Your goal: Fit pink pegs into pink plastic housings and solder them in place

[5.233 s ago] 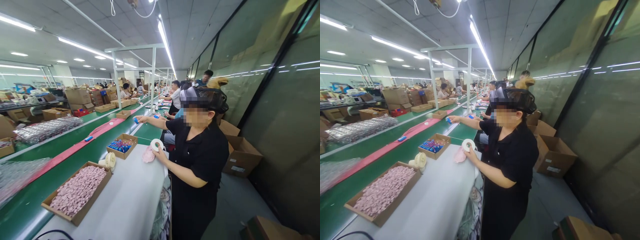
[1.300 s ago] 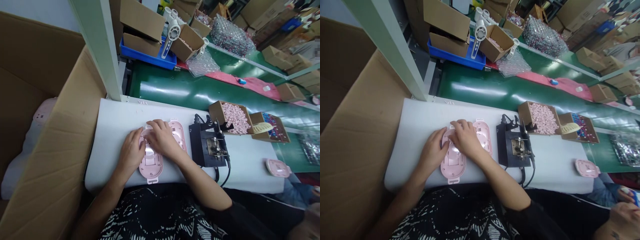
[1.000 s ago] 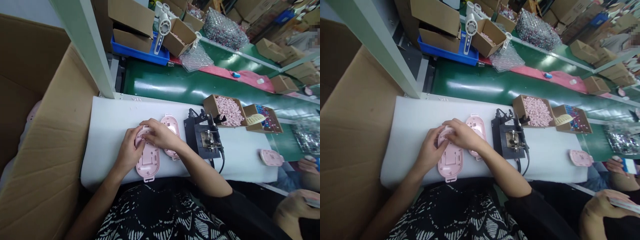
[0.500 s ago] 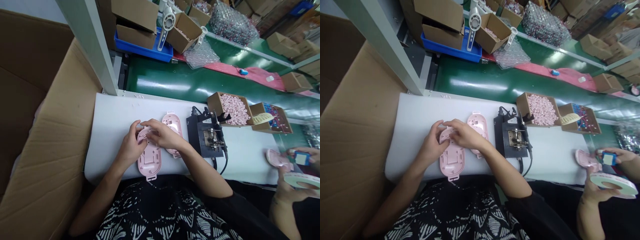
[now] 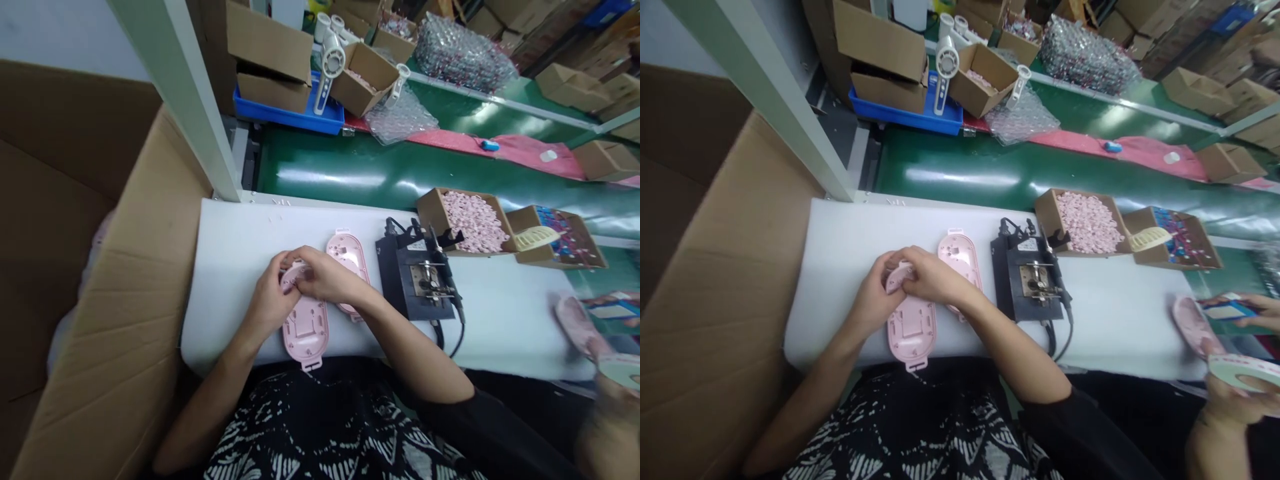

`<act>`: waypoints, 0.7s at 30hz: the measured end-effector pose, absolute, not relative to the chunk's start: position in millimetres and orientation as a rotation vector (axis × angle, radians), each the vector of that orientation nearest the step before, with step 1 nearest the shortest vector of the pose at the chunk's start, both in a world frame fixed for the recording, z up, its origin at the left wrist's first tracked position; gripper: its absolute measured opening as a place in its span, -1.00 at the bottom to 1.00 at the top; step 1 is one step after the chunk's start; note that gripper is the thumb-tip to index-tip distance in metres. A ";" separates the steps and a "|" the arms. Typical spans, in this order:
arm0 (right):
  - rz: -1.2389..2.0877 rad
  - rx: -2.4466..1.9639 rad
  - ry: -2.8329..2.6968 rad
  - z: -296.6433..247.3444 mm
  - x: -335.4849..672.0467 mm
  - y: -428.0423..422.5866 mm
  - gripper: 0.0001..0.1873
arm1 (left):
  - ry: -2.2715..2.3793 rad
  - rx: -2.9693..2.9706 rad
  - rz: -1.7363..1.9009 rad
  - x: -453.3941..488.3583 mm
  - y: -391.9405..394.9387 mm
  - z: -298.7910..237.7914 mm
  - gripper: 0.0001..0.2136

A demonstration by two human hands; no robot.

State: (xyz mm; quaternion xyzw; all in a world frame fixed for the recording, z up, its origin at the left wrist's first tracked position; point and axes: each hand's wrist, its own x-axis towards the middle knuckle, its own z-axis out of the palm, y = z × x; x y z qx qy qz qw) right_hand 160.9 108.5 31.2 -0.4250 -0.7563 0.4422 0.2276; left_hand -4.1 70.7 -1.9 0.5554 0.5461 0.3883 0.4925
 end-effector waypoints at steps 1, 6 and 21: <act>1.232 -1.178 -2.079 31.9 160.4 107.9 -0.50 | 1.308 1.343 0.948 -4.4 69.5 -1.7 -0.45; 1.387 -1.282 -1.995 28.2 155.0 103.6 -0.56 | 1.260 1.369 0.949 -6.3 59.7 6.4 -0.47; -0.219 -1.737 -1.780 178.3 384.8 121.2 -0.78 | 1.770 1.451 0.663 -46.9 134.1 33.2 -0.31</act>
